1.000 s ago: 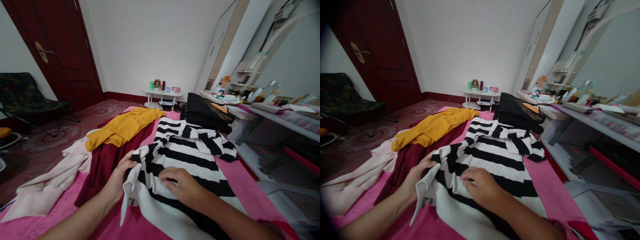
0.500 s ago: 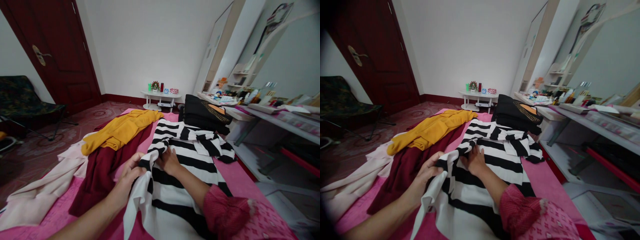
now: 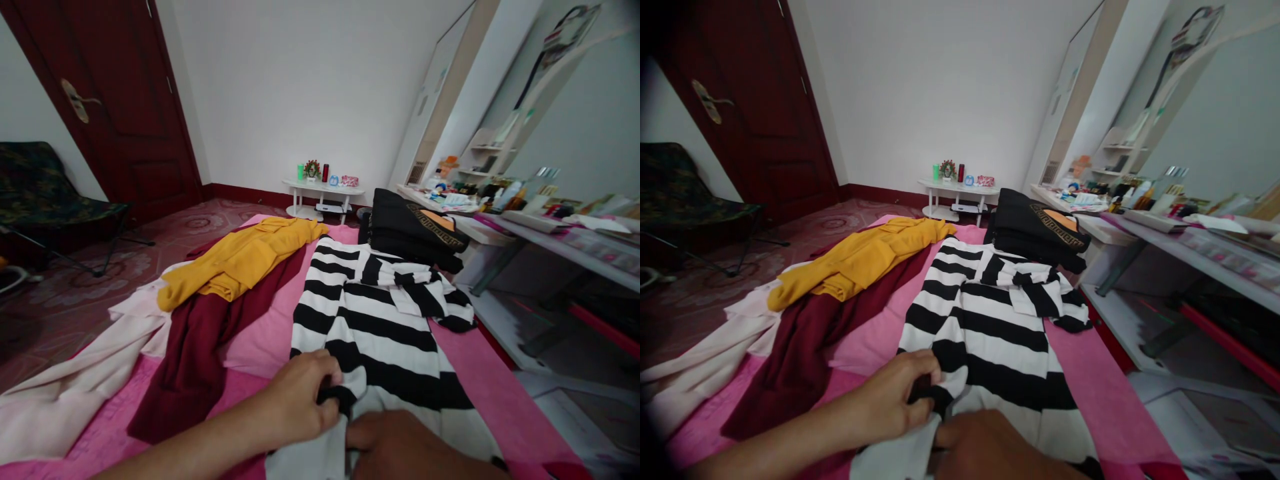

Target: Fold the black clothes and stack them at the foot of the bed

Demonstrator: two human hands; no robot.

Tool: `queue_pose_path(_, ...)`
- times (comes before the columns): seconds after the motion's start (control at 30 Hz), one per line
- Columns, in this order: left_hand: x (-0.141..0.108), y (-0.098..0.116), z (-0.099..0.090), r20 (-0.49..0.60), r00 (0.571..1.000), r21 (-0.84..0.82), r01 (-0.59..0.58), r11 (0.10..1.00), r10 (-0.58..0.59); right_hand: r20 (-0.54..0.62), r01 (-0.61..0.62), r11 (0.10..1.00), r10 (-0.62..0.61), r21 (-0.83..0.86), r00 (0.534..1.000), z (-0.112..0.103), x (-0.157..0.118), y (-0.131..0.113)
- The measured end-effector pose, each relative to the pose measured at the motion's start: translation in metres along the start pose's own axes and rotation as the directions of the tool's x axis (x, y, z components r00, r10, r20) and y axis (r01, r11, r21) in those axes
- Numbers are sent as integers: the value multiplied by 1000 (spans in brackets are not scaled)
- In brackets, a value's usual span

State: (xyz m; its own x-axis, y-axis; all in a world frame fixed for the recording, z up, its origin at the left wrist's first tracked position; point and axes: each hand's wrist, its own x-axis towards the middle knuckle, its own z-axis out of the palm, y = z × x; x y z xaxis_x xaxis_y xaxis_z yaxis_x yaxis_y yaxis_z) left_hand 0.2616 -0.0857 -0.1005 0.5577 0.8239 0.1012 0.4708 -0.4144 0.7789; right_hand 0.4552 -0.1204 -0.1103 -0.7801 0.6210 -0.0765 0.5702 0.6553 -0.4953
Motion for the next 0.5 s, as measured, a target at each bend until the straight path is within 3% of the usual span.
queue_pose_path(0.07,1,2,-1,103,995,98,-24,995,14,-68,-188,976,196,110,978,-20,-4,9)
queue_pose_path(0.13,6,5,-8,235,972,106,-43,993,17,-226,-288,937,330,200,917,-38,1,24)
queue_pose_path(0.2,19,8,-21,331,943,99,-44,994,9,-371,-268,939,333,217,867,-47,11,40)
queue_pose_path(0.23,29,8,-27,328,945,117,-43,992,2,-435,-235,955,292,183,852,-48,17,47)
queue_pose_path(0.27,41,6,-32,273,962,159,-41,986,-4,-473,-198,971,237,132,848,-46,22,52)
queue_pose_path(0.33,70,-1,-39,33,999,282,-8,959,-1,-456,-131,991,134,39,880,-39,28,56)
queue_pose_path(0.4,100,-16,-38,-217,976,404,65,912,27,-371,-96,995,88,-3,924,-32,30,52)
queue_pose_path(0.43,114,-26,-34,-287,957,454,102,885,37,-327,-87,996,83,0,941,-30,30,50)
queue_pose_path(0.5,137,-47,-21,-283,959,539,133,832,30,-276,-79,996,86,38,957,-33,27,49)
